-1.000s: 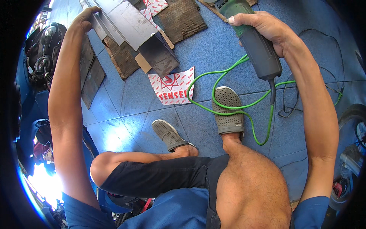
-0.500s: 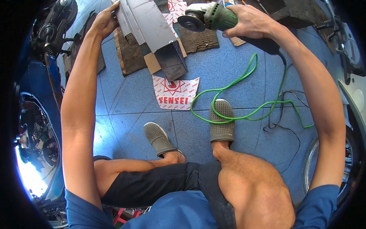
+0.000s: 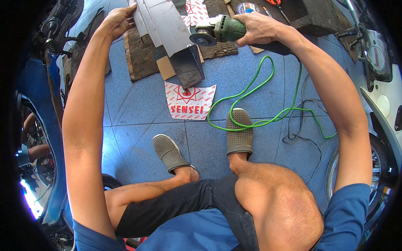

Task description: Use an angle grinder to cut a metal plate for a motorcycle part.

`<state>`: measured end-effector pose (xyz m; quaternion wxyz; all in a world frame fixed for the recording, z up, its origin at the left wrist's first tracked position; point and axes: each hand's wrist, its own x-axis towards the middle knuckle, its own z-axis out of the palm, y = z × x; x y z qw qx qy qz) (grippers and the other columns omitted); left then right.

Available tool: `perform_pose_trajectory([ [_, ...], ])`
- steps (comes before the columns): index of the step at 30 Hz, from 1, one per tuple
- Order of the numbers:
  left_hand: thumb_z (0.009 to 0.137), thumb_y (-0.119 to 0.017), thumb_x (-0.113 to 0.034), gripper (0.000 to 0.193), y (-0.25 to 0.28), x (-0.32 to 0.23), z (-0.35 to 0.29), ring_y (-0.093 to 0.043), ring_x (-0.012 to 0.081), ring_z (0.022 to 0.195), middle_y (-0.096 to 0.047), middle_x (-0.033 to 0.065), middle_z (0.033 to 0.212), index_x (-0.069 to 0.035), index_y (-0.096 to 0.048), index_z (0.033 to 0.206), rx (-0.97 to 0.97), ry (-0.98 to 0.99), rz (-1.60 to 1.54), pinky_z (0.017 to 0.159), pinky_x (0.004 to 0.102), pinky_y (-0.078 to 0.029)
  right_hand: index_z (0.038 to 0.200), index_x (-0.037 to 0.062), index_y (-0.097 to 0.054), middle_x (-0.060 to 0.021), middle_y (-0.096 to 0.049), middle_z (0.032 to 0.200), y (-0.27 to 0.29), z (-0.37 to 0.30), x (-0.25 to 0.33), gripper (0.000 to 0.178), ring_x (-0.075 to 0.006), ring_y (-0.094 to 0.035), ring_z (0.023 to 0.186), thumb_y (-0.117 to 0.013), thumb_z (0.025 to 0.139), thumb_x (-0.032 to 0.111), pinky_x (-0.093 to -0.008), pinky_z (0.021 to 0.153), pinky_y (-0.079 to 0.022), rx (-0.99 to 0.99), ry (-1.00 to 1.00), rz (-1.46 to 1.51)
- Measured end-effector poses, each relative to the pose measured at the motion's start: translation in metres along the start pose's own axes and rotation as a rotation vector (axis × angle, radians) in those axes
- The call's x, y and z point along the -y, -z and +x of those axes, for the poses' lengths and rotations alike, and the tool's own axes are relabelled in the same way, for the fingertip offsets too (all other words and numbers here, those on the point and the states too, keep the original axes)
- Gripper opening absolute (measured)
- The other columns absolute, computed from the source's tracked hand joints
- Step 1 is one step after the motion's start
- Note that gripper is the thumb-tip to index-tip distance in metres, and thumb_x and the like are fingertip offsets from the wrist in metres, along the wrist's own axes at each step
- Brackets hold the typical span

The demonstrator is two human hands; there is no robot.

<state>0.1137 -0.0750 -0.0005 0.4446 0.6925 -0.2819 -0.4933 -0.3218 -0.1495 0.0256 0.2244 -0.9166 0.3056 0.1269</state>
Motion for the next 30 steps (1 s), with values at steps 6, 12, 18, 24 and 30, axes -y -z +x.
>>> perform_pose_trajectory([
  [6, 0.108, -0.057, -0.021, 0.025, -0.025, -0.016, -0.014, -0.065, 0.0265, 0.087, -0.068, 0.0116, 0.098, 0.002, -0.067, 0.111, -0.019, 0.131, -0.036, 0.078, 0.0441, -0.056, 0.137, -0.0022, -0.055, -0.0278, -0.068, 0.112, 0.000, 0.002, -0.001, 0.082, -0.0420, -0.065, 0.109, -0.081, 0.071, 0.041, -0.0459, 0.100, -0.051, 0.042, 0.002, 0.011],
  [12, 0.108, -0.057, -0.020, 0.025, -0.024, -0.014, -0.011, -0.065, 0.0263, 0.088, -0.068, 0.0124, 0.100, 0.003, -0.067, 0.112, -0.004, 0.143, -0.036, 0.081, 0.0447, -0.056, 0.134, -0.0031, -0.056, -0.0283, -0.070, 0.107, 0.003, 0.005, 0.003, 0.080, -0.0426, -0.067, 0.104, -0.080, 0.071, 0.038, -0.0463, 0.097, -0.052, 0.030, 0.005, 0.015],
  [18, 0.107, -0.058, -0.018, 0.024, -0.026, -0.012, -0.010, -0.067, 0.0270, 0.088, -0.069, 0.0130, 0.099, 0.003, -0.067, 0.112, -0.005, 0.114, -0.073, 0.081, 0.0460, -0.057, 0.138, -0.0034, -0.053, -0.0297, -0.069, 0.109, 0.012, 0.007, 0.010, 0.083, -0.0436, -0.067, 0.106, -0.080, 0.071, 0.039, -0.0467, 0.097, -0.052, 0.078, 0.004, -0.046],
  [24, 0.106, -0.060, -0.017, 0.022, -0.026, -0.013, -0.009, -0.067, 0.0273, 0.085, -0.069, 0.0134, 0.098, 0.004, -0.068, 0.110, -0.031, 0.107, -0.081, 0.078, 0.0473, -0.058, 0.144, -0.0027, -0.049, -0.0317, -0.067, 0.115, 0.013, 0.008, 0.009, 0.090, -0.0445, -0.064, 0.112, -0.080, 0.072, 0.041, -0.0468, 0.101, -0.051, 0.104, -0.017, -0.074],
  [30, 0.105, -0.061, -0.016, 0.022, -0.024, -0.010, -0.006, -0.067, 0.0268, 0.083, -0.069, 0.0138, 0.096, 0.004, -0.067, 0.110, -0.033, 0.105, -0.081, 0.075, 0.0468, -0.058, 0.145, -0.0020, -0.048, -0.0316, -0.066, 0.119, 0.017, 0.012, 0.015, 0.091, -0.0452, -0.062, 0.114, -0.081, 0.072, 0.041, -0.0473, 0.102, -0.050, 0.120, -0.044, -0.095],
])
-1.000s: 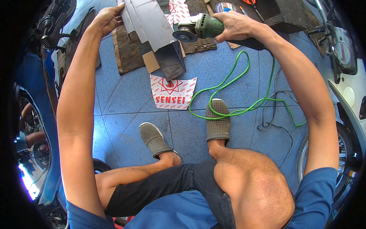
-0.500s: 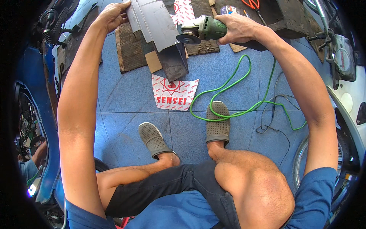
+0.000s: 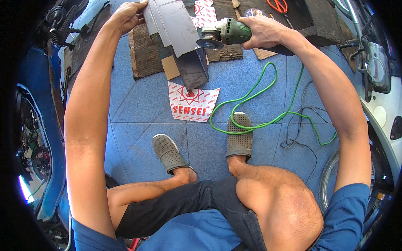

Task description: Use an angle grinder to cut a metal plate for a motorcycle part.

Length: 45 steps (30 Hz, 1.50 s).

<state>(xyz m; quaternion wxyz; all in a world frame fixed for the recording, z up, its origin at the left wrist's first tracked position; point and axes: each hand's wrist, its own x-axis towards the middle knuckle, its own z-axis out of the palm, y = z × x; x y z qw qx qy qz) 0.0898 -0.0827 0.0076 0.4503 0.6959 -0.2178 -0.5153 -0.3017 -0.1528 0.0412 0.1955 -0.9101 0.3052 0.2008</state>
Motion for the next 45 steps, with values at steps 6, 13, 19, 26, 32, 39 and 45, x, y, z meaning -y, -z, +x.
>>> perform_pose_trajectory([
  [6, 0.105, -0.062, -0.017, 0.022, -0.003, -0.001, -0.002, -0.066, 0.0262, 0.081, -0.069, 0.0131, 0.094, 0.003, -0.068, 0.108, -0.020, 0.006, 0.048, 0.074, 0.0460, -0.058, 0.147, 0.0016, -0.047, -0.0322, -0.065, 0.118, 0.005, 0.000, 0.004, 0.091, -0.0468, -0.061, 0.113, -0.081, 0.072, 0.040, -0.0490, 0.102, -0.051, 0.019, 0.001, -0.038],
  [13, 0.105, -0.063, -0.017, 0.020, 0.002, 0.001, 0.001, -0.066, 0.0255, 0.081, -0.069, 0.0123, 0.092, 0.003, -0.069, 0.105, -0.014, -0.010, 0.020, 0.071, 0.0449, -0.057, 0.144, 0.0015, -0.050, -0.0318, -0.066, 0.116, 0.001, 0.000, 0.003, 0.088, -0.0467, -0.062, 0.113, -0.082, 0.071, 0.039, -0.0495, 0.101, -0.051, -0.031, -0.020, -0.018],
  [19, 0.104, -0.064, -0.017, 0.020, -0.002, 0.004, 0.003, -0.066, 0.0249, 0.078, -0.069, 0.0124, 0.090, 0.003, -0.070, 0.102, -0.011, -0.019, 0.020, 0.068, 0.0440, -0.056, 0.143, 0.0007, -0.052, -0.0318, -0.067, 0.115, 0.001, 0.002, 0.000, 0.087, -0.0454, -0.065, 0.110, -0.083, 0.071, 0.039, -0.0478, 0.100, -0.052, -0.029, -0.004, -0.043],
  [26, 0.102, -0.067, -0.017, 0.019, 0.002, 0.007, 0.013, -0.065, 0.0237, 0.070, -0.068, 0.0112, 0.085, 0.002, -0.071, 0.099, -0.037, 0.001, -0.002, 0.058, 0.0438, -0.055, 0.143, -0.0001, -0.052, -0.0323, -0.067, 0.116, 0.001, 0.002, 0.003, 0.088, -0.0461, -0.064, 0.111, -0.083, 0.071, 0.040, -0.0478, 0.100, -0.052, -0.091, 0.021, -0.064],
  [32, 0.102, -0.068, -0.017, 0.018, -0.002, 0.007, 0.010, -0.066, 0.0242, 0.072, -0.069, 0.0102, 0.086, 0.000, -0.072, 0.097, -0.069, -0.031, 0.057, 0.059, 0.0441, -0.056, 0.143, 0.0019, -0.053, -0.0318, -0.067, 0.116, 0.003, 0.002, 0.005, 0.086, -0.0463, -0.064, 0.110, -0.084, 0.072, 0.039, -0.0487, 0.099, -0.051, -0.100, 0.015, -0.068],
  [39, 0.101, -0.070, -0.020, 0.022, -0.004, 0.005, 0.007, -0.067, 0.0241, 0.076, -0.070, 0.0116, 0.089, 0.002, -0.072, 0.098, -0.070, -0.035, 0.059, 0.062, 0.0442, -0.056, 0.144, 0.0059, -0.053, -0.0288, -0.067, 0.119, 0.010, 0.007, 0.010, 0.083, -0.0447, -0.063, 0.113, -0.084, 0.074, 0.038, -0.0481, 0.099, -0.051, 0.010, 0.015, -0.015],
  [45, 0.099, -0.071, -0.020, 0.024, -0.003, 0.010, 0.010, -0.067, 0.0249, 0.076, -0.070, 0.0141, 0.088, 0.004, -0.070, 0.099, -0.204, -0.097, 0.076, 0.063, 0.0443, -0.056, 0.135, 0.0084, -0.059, -0.0245, -0.071, 0.115, -0.005, 0.014, -0.005, 0.073, -0.0425, -0.067, 0.111, -0.085, 0.075, 0.040, -0.0505, 0.094, -0.053, -0.129, 0.114, -0.044],
])
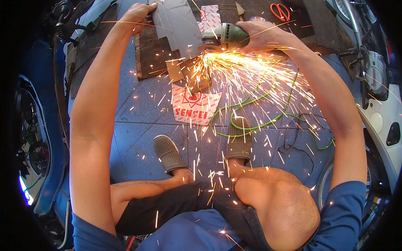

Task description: Use an angle grinder to cut a metal plate for a motorcycle part.

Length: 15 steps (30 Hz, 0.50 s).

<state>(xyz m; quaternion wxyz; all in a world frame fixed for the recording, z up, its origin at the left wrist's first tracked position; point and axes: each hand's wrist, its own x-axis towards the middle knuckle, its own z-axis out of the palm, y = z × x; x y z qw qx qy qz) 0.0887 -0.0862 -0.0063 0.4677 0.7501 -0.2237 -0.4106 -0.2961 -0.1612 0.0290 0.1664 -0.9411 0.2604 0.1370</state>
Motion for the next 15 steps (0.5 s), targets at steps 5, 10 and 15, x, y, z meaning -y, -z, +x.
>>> perform_pose_trajectory([
  [5, 0.101, -0.069, -0.023, 0.027, 0.004, 0.002, 0.006, -0.068, 0.0262, 0.076, -0.069, 0.0143, 0.087, 0.004, -0.066, 0.105, 0.095, -0.014, 0.058, 0.064, 0.0464, -0.058, 0.136, 0.0094, -0.058, -0.0241, -0.070, 0.120, 0.007, 0.003, 0.007, 0.075, -0.0409, -0.066, 0.114, -0.086, 0.073, 0.039, -0.0500, 0.097, -0.052, 0.025, 0.003, -0.003],
  [10, 0.102, -0.066, -0.022, 0.024, -0.017, -0.023, -0.023, -0.068, 0.0272, 0.080, -0.069, 0.0152, 0.095, 0.002, -0.066, 0.107, 0.063, 0.096, 0.195, 0.066, 0.0479, -0.058, 0.135, 0.0122, -0.059, -0.0237, -0.071, 0.117, -0.002, -0.007, -0.003, 0.074, -0.0424, -0.066, 0.111, -0.087, 0.072, 0.040, -0.0512, 0.094, -0.053, -0.043, -0.055, -0.064],
  [15, 0.103, -0.065, -0.022, 0.022, 0.038, 0.017, 0.032, -0.068, 0.0286, 0.084, -0.067, 0.0156, 0.101, -0.002, -0.063, 0.111, 0.074, -0.425, 0.802, 0.066, 0.0493, -0.059, 0.130, 0.0122, -0.061, -0.0233, -0.072, 0.112, 0.003, 0.017, 0.012, 0.069, -0.0433, -0.068, 0.107, -0.087, 0.072, 0.040, -0.0509, 0.092, -0.053, 0.006, 0.047, -0.003],
])
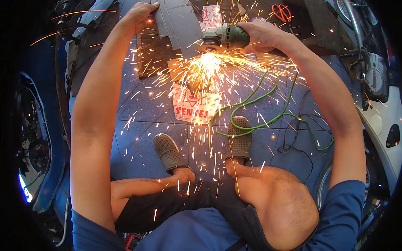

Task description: Use an angle grinder to cut a metal plate for a motorcycle part.

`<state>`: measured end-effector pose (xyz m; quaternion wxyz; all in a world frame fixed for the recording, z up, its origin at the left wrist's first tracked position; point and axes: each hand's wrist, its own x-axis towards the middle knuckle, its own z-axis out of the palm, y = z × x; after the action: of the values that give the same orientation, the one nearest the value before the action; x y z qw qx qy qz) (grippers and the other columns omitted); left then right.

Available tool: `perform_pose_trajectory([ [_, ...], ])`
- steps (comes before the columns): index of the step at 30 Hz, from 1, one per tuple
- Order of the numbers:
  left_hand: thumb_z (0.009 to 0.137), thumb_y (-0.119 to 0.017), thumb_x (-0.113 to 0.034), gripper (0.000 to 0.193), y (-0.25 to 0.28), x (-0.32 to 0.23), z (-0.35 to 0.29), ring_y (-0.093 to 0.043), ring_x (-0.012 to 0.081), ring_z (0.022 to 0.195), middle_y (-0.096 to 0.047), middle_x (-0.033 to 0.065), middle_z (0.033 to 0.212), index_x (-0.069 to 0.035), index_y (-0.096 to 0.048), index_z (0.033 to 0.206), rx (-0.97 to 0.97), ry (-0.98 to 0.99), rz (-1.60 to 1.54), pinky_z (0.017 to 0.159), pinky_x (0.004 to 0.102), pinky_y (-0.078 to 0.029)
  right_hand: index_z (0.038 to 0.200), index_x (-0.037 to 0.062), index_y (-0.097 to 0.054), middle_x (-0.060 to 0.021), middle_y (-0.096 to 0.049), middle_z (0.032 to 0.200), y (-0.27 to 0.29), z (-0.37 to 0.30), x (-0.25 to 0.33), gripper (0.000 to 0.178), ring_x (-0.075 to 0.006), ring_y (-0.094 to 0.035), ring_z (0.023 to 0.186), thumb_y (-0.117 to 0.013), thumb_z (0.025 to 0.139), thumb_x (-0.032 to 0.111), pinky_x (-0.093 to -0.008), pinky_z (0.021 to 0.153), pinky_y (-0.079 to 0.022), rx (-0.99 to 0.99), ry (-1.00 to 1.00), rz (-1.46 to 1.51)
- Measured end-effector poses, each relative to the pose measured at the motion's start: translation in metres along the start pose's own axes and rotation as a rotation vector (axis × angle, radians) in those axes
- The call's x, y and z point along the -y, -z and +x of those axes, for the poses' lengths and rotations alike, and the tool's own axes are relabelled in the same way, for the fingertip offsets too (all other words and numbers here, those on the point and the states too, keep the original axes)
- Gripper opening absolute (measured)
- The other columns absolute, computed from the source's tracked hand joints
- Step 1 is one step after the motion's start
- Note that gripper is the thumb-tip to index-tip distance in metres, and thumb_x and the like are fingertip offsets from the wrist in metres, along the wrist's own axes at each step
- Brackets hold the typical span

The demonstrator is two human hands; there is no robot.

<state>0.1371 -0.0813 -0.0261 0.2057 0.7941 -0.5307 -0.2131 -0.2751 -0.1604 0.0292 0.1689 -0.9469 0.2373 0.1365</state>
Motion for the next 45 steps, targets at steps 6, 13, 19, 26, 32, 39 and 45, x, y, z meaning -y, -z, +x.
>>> perform_pose_trajectory([
  [6, 0.102, -0.067, -0.021, 0.024, -0.004, -0.077, -0.025, -0.068, 0.0276, 0.081, -0.066, 0.0141, 0.095, -0.001, -0.059, 0.113, -0.025, 0.498, -0.691, 0.063, 0.0465, -0.058, 0.146, 0.0084, -0.051, -0.0290, -0.066, 0.119, 0.012, -0.017, -0.002, 0.087, -0.0462, -0.060, 0.116, -0.086, 0.072, 0.040, -0.0503, 0.100, -0.050, 0.139, -0.099, 0.024],
  [13, 0.102, -0.067, -0.020, 0.025, -0.008, -0.076, -0.025, -0.068, 0.0277, 0.080, -0.065, 0.0129, 0.093, -0.002, -0.058, 0.117, 0.042, 0.481, -0.758, 0.064, 0.0473, -0.059, 0.143, 0.0074, -0.054, -0.0274, -0.067, 0.117, 0.014, -0.011, 0.001, 0.083, -0.0455, -0.062, 0.115, -0.086, 0.073, 0.040, -0.0498, 0.099, -0.050, 0.188, -0.127, 0.015],
  [19, 0.101, -0.068, -0.019, 0.022, -0.002, -0.052, -0.016, -0.068, 0.0287, 0.080, -0.066, 0.0122, 0.094, -0.002, -0.061, 0.113, 0.038, 0.514, -0.776, 0.068, 0.0505, -0.059, 0.142, 0.0086, -0.054, -0.0257, -0.068, 0.116, 0.002, -0.003, 0.001, 0.082, -0.0473, -0.064, 0.109, -0.085, 0.073, 0.040, -0.0509, 0.094, -0.052, 0.144, -0.065, 0.179],
  [26, 0.106, -0.063, -0.025, 0.039, -0.002, -0.024, -0.001, -0.068, 0.0255, 0.100, -0.065, 0.0196, 0.117, 0.009, -0.061, 0.124, 0.137, 0.350, -0.705, 0.103, 0.0455, -0.055, 0.135, 0.0067, -0.055, -0.0278, -0.068, 0.112, 0.007, -0.020, -0.003, 0.075, -0.0463, -0.063, 0.109, -0.084, 0.074, 0.037, -0.0527, 0.093, -0.051, 0.073, -0.077, 0.043],
  [32, 0.106, -0.062, -0.026, 0.044, 0.000, -0.068, -0.033, -0.069, 0.0266, 0.103, -0.065, 0.0205, 0.119, 0.013, -0.058, 0.127, 0.120, 0.311, -0.699, 0.103, 0.0445, -0.055, 0.137, 0.0070, -0.055, -0.0266, -0.068, 0.117, 0.022, -0.032, -0.007, 0.073, -0.0426, -0.066, 0.110, -0.080, 0.074, 0.033, -0.0490, 0.098, -0.054, 0.096, -0.152, 0.040],
  [39, 0.107, -0.059, -0.025, 0.049, 0.004, -0.051, -0.024, -0.069, 0.0295, 0.106, -0.063, 0.0216, 0.122, 0.016, -0.054, 0.133, 0.121, 0.334, -0.645, 0.106, 0.0445, -0.054, 0.143, 0.0030, -0.051, -0.0292, -0.068, 0.115, 0.019, -0.025, 0.005, 0.082, -0.0425, -0.066, 0.109, -0.081, 0.074, 0.035, -0.0486, 0.097, -0.054, 0.086, -0.154, -0.001],
  [45, 0.107, -0.060, -0.025, 0.042, -0.003, -0.037, -0.016, -0.069, 0.0268, 0.105, -0.065, 0.0195, 0.120, 0.012, -0.059, 0.128, 0.087, 0.247, -0.704, 0.102, 0.0445, -0.057, 0.146, 0.0006, -0.048, -0.0298, -0.067, 0.113, 0.010, -0.016, -0.002, 0.088, -0.0433, -0.065, 0.109, -0.082, 0.072, 0.034, -0.0485, 0.097, -0.052, 0.124, -0.087, 0.048],
])
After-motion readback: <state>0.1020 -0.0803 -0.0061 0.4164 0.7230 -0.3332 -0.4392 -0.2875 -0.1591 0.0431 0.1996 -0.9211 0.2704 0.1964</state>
